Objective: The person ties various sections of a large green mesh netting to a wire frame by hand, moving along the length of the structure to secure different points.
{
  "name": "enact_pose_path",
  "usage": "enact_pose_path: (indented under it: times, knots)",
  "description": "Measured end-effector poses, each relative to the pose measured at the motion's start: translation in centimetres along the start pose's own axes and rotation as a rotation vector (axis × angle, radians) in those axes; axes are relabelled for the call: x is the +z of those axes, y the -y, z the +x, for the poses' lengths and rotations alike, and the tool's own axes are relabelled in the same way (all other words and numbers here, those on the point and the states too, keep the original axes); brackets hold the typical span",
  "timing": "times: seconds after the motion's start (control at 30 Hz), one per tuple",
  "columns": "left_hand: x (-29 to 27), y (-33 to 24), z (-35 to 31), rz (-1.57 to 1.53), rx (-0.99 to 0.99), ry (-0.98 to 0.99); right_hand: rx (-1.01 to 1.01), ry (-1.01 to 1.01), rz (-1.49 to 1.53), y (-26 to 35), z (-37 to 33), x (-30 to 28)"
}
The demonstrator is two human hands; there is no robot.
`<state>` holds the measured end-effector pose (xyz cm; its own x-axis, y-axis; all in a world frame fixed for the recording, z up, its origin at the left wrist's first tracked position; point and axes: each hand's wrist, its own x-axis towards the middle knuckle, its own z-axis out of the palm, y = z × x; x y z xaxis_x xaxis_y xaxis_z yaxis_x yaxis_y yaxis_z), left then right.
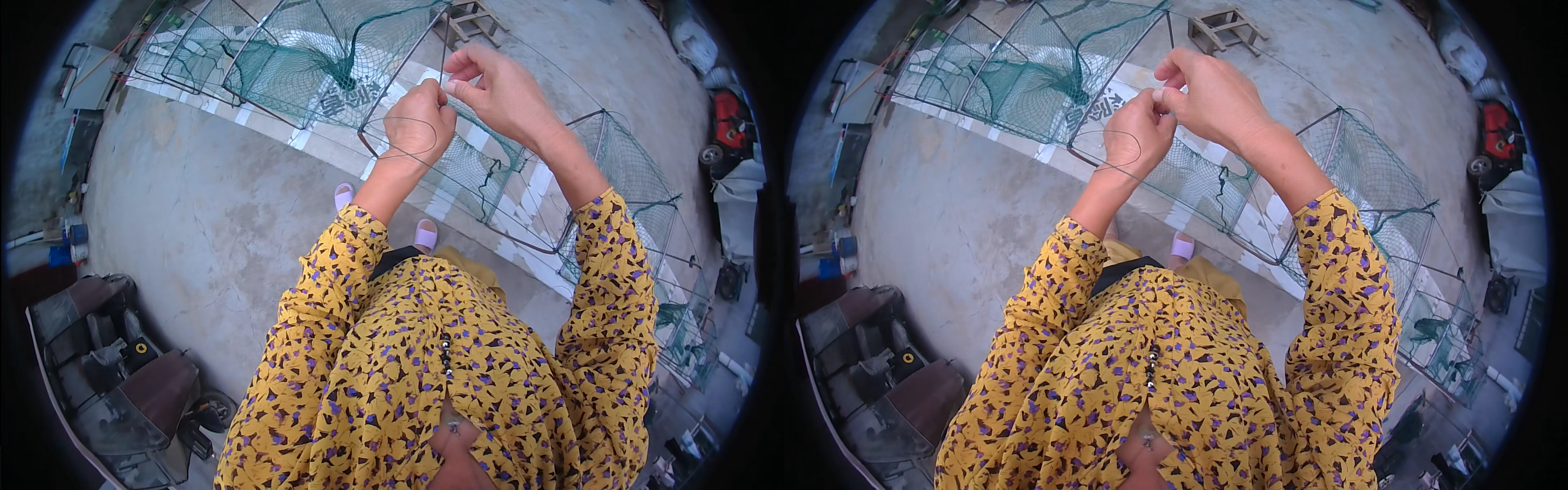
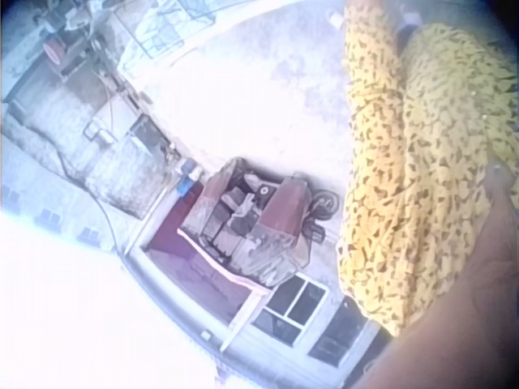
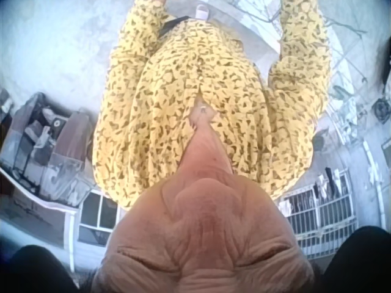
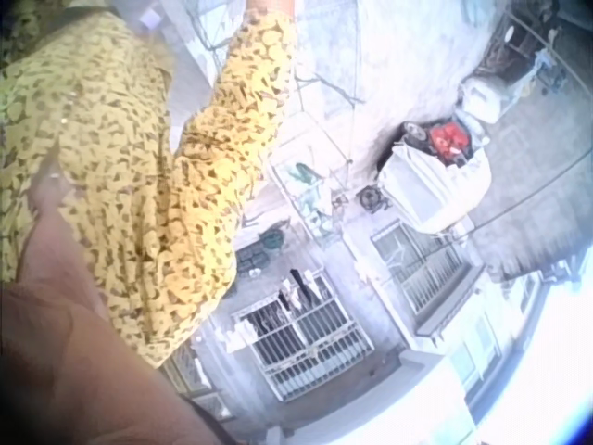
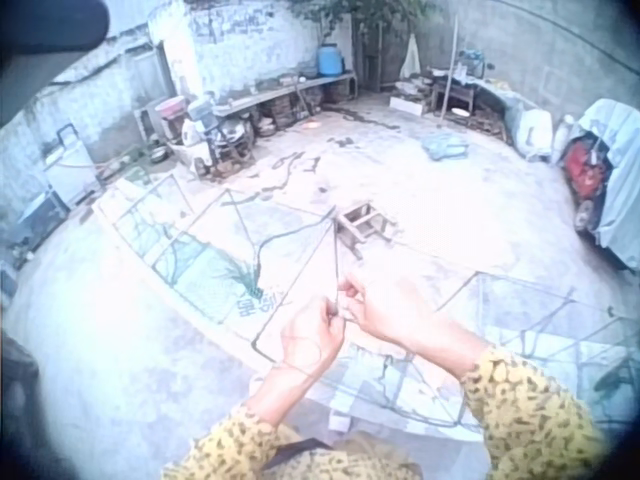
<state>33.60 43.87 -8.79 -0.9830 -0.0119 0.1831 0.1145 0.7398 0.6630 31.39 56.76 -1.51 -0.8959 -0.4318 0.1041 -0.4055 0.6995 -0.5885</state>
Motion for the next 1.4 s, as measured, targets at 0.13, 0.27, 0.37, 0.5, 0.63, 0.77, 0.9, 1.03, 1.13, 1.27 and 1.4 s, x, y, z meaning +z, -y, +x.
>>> enact_pose_path:
  times: [0.13, 0.27, 0.37, 0.5, 0.63, 0.77, 0.9, 1.03, 1.13, 1.27, 1.4]
  knots:
    - [1.9, -1.2, -0.9, -0.569, -0.261, -0.187, 0.127, 0.351, 0.718, 5.9, -1.0, -0.1]
    - [0.4, 1.7, 0.5, -0.338, 0.015, -0.097, 0.083, 0.287, 0.525, 4.3, -2.0, 0.8]
    - [0.0, 1.9, 0.2, -0.020, 0.066, -0.026, 0.335, 0.385, 0.543, 3.3, -3.3, -3.2]
    - [0.0, 1.6, 0.5, -0.011, -0.103, -0.015, 0.452, 0.284, 0.471, 1.0, -6.9, -8.9]
    - [-0.3, 1.4, 0.8, -0.082, -0.116, 0.007, 0.398, 0.057, 0.329, -2.8, -10.0, -11.4]
    - [-0.1, 2.1, 0.8, -0.123, -0.112, 0.022, 0.508, -0.036, 0.233, -2.8, -10.3, -12.6]
    - [0.0, 2.3, 0.5, -0.188, -0.151, 0.027, 0.392, -0.379, 0.560, -1.6, -8.4, -10.1]
    - [0.0, 1.9, 0.4, -0.162, -0.150, 0.014, 0.398, -0.235, 0.884, -2.7, -6.0, -8.1]
    - [0.3, 2.5, 0.3, -0.073, -0.124, -0.013, 0.521, -0.198, 0.879, -2.1, -4.1, -5.0]
    - [0.3, 2.0, 0.3, 0.003, -0.130, 0.033, 0.578, 0.178, 0.464, -2.1, -2.9, -1.2]
    - [0.3, 2.9, 0.2, -0.108, -0.135, 0.102, 0.590, 0.280, 0.498, -1.5, -1.7, 1.5]
